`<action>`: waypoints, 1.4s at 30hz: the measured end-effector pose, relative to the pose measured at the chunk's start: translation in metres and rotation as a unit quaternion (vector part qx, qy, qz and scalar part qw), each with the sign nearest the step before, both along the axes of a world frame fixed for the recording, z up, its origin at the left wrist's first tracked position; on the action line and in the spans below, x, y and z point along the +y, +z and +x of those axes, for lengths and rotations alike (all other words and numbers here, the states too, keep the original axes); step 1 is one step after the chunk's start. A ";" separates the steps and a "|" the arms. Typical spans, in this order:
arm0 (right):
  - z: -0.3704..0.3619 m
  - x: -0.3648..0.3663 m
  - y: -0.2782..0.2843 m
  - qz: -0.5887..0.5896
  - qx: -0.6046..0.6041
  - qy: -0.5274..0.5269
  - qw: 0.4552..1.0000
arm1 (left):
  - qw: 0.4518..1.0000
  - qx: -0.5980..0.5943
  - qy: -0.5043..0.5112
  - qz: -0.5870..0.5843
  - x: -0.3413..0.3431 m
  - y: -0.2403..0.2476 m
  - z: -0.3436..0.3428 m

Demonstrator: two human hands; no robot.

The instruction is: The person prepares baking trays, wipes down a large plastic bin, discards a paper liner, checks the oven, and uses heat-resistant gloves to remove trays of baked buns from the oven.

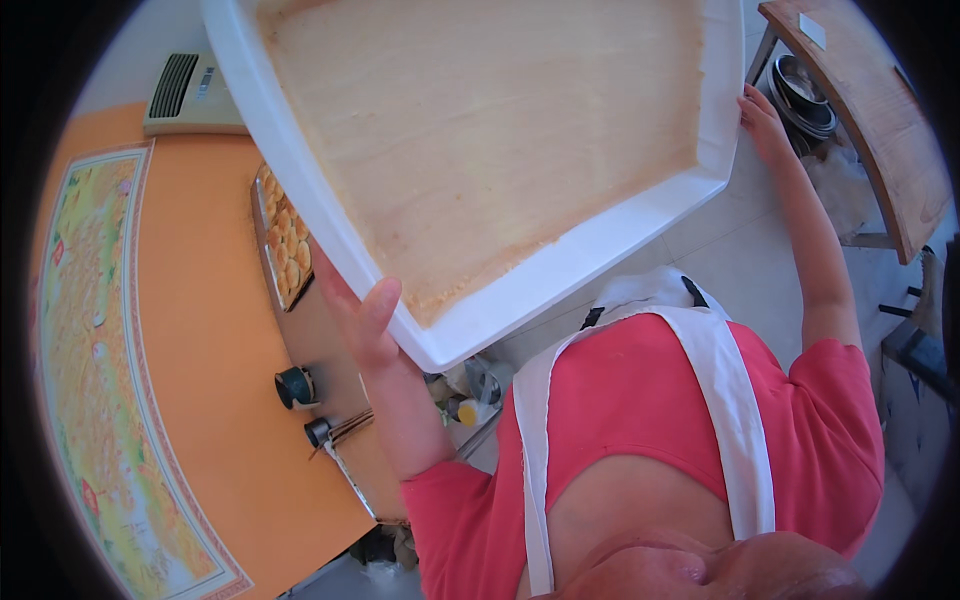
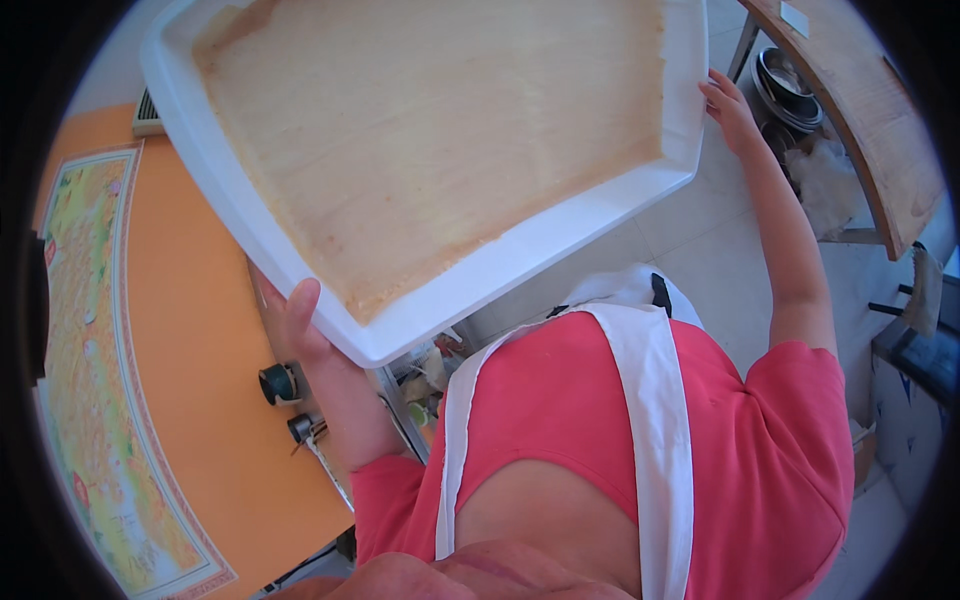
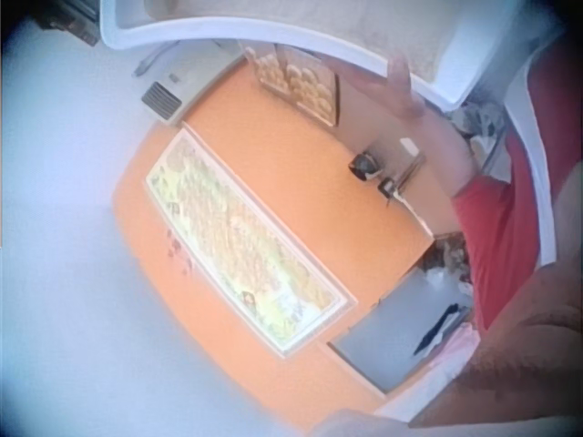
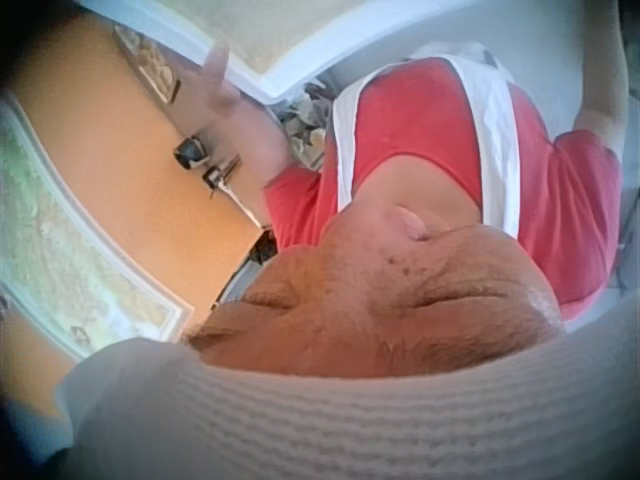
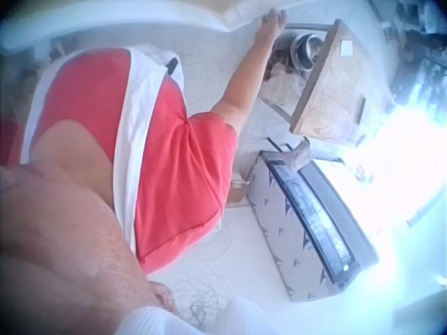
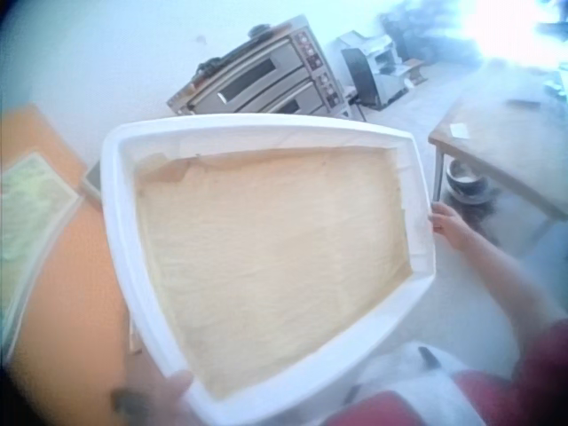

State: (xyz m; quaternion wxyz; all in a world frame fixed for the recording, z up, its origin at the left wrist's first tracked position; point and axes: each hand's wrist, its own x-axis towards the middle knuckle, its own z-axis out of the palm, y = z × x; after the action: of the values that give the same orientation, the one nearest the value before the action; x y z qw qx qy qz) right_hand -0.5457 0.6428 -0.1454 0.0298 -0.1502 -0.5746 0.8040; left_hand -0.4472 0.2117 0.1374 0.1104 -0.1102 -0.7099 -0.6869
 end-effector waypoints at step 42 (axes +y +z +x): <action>0.028 -0.088 0.180 -0.045 0.197 0.199 0.959 | 0.908 0.007 0.348 0.231 -0.234 -0.038 0.167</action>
State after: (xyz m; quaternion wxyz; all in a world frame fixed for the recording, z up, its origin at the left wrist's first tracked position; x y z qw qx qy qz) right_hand -0.5177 0.5548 0.0350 -0.0249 0.1267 -0.5389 0.8324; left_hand -0.2803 -0.0220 0.0993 0.3702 0.1677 -0.5239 -0.7485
